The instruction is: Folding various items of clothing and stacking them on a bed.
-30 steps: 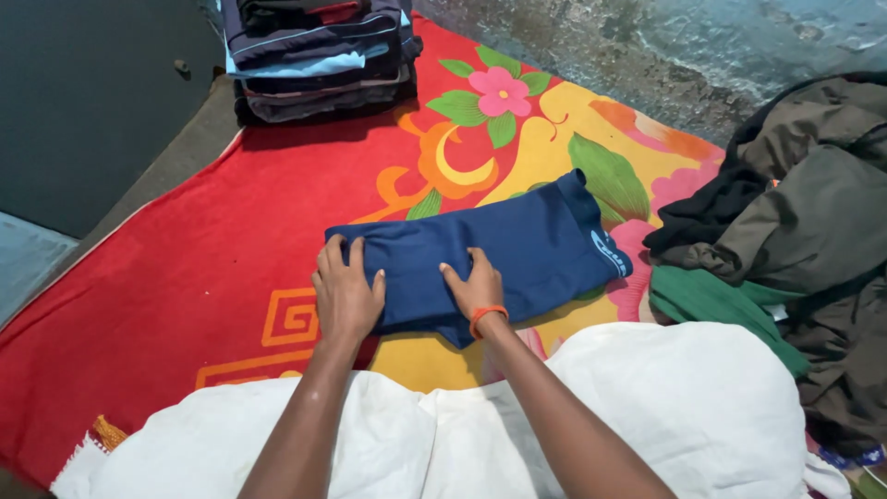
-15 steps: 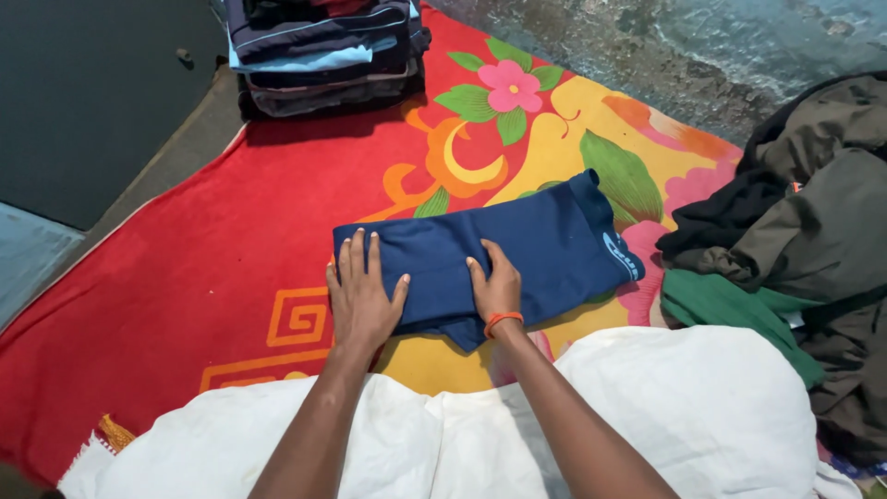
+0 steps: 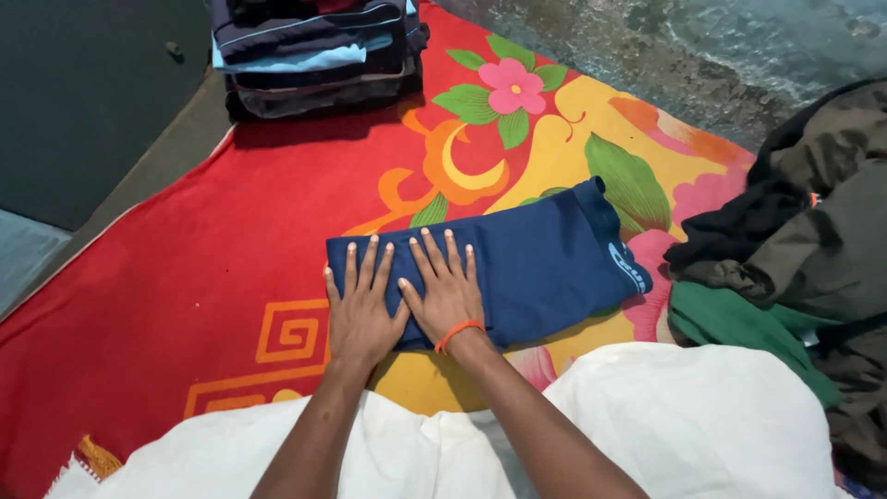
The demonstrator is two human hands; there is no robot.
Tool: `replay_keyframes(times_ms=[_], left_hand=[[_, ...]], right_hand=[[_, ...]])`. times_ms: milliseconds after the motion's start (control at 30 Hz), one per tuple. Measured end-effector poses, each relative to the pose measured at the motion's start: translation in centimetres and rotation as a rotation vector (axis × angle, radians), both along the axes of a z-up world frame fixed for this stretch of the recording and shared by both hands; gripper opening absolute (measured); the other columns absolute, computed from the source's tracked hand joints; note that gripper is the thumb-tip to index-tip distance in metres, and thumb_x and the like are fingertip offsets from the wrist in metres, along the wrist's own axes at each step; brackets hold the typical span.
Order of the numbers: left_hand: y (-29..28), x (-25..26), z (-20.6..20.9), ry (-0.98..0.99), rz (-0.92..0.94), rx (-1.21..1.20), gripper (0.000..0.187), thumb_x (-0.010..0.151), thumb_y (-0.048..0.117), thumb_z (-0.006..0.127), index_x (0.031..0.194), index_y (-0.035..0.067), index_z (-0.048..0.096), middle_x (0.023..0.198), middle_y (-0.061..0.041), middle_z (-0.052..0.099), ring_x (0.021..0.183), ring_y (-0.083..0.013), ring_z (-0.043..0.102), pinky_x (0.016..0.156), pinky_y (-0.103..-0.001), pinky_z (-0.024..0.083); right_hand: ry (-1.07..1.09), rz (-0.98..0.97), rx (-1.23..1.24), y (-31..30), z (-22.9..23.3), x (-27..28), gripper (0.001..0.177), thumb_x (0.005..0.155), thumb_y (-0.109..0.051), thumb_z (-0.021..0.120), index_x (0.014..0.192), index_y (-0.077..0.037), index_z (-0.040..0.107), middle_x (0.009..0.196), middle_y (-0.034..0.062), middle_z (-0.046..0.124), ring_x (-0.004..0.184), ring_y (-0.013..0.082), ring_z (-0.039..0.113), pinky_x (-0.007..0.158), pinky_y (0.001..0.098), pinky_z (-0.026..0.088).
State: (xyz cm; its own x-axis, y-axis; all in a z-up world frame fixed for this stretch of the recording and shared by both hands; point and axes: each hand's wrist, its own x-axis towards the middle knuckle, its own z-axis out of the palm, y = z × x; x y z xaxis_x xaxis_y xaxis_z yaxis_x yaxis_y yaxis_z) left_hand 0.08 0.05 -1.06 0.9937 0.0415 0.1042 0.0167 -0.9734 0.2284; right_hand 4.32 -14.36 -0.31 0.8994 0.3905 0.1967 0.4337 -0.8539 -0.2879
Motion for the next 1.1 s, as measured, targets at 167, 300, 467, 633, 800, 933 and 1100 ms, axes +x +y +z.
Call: replay_keyframes(times_ms=[167,300,467,633,800,933,1100], left_hand=[[0.1,0.5,1.3,0.072,0.059,-0.114,0.079,0.09,0.05,0.058,0.159,0.02,0.032,0.168,-0.002,0.022,0.155,-0.0295,0.015,0.122,-0.062,0.01],[0.8,0.6,-0.4,0.039,0.146,-0.204,0.082,0.094,0.052,0.056,0.162,0.015,0.027,0.17,-0.004,0.022,0.157,-0.0255,0.016,0.123,-0.061,0.01],[2.1,0.8,-0.6,0.085,0.28,-0.193,0.084,0.095,0.056,0.053,0.163,0.017,0.022,0.17,-0.01,0.018,0.156,-0.0294,0.015,0.122,-0.061,0.01],[3.1,1.3,-1.4,0.157,0.378,-0.199,0.085,0.095,0.063,0.048,0.163,0.022,0.017,0.17,-0.012,0.013,0.156,-0.0303,0.013,0.123,-0.06,0.008],[3.2,1.0,-2.4,0.165,0.379,-0.195,0.086,0.096,0.066,0.044,0.164,0.024,0.014,0.17,-0.011,0.012,0.156,-0.0298,0.012,0.122,-0.061,0.008],[2.7,0.3,-1.3,0.133,0.42,-0.259,0.08,0.098,0.061,0.046,0.163,0.022,0.019,0.168,-0.01,0.022,0.155,-0.0308,0.018,0.12,-0.064,0.013],[2.8,0.1,1.1,0.127,0.534,-0.469,0.088,0.089,0.033,0.076,0.16,0.01,0.029,0.153,-0.019,0.041,0.139,-0.0372,0.043,0.11,-0.053,0.042]], right_hand=[[0.057,-0.025,-0.003,-0.4,-0.4,0.1,0.069,0.099,-0.053,0.049,0.156,-0.014,0.04,0.164,0.0083,0.033,0.153,0.0334,0.023,0.123,0.0528,0.015],[0.056,-0.045,0.04,-0.7,-0.1,0.4,0.074,0.099,-0.054,0.052,0.157,-0.011,0.038,0.166,0.0116,0.031,0.154,0.0339,0.023,0.124,0.0494,0.017],[0.06,-0.076,0.075,-2.0,-0.4,0.5,0.079,0.098,-0.055,0.055,0.159,-0.008,0.033,0.167,0.0155,0.026,0.155,0.0337,0.022,0.125,0.047,0.017],[0.087,-0.107,0.062,-2.7,-0.7,0.8,0.085,0.097,-0.057,0.054,0.16,-0.005,0.027,0.168,0.0147,0.023,0.155,0.0304,0.02,0.125,0.046,0.016],[0.121,-0.092,0.1,-4.0,-1.1,0.8,0.085,0.1,-0.055,0.052,0.16,-0.003,0.023,0.17,0.0132,0.021,0.157,0.0286,0.019,0.125,0.0451,0.016],[0.175,-0.064,0.142,-7.2,-2.1,0.4,0.082,0.101,-0.05,0.051,0.161,-0.002,0.023,0.17,0.0145,0.02,0.156,0.0303,0.019,0.124,0.0443,0.017],[0.313,0.046,0.396,-12.5,-0.9,-2.4,0.071,0.104,-0.043,0.049,0.157,0.0,0.031,0.167,0.0184,0.029,0.155,0.0328,0.028,0.123,0.0404,0.025]])
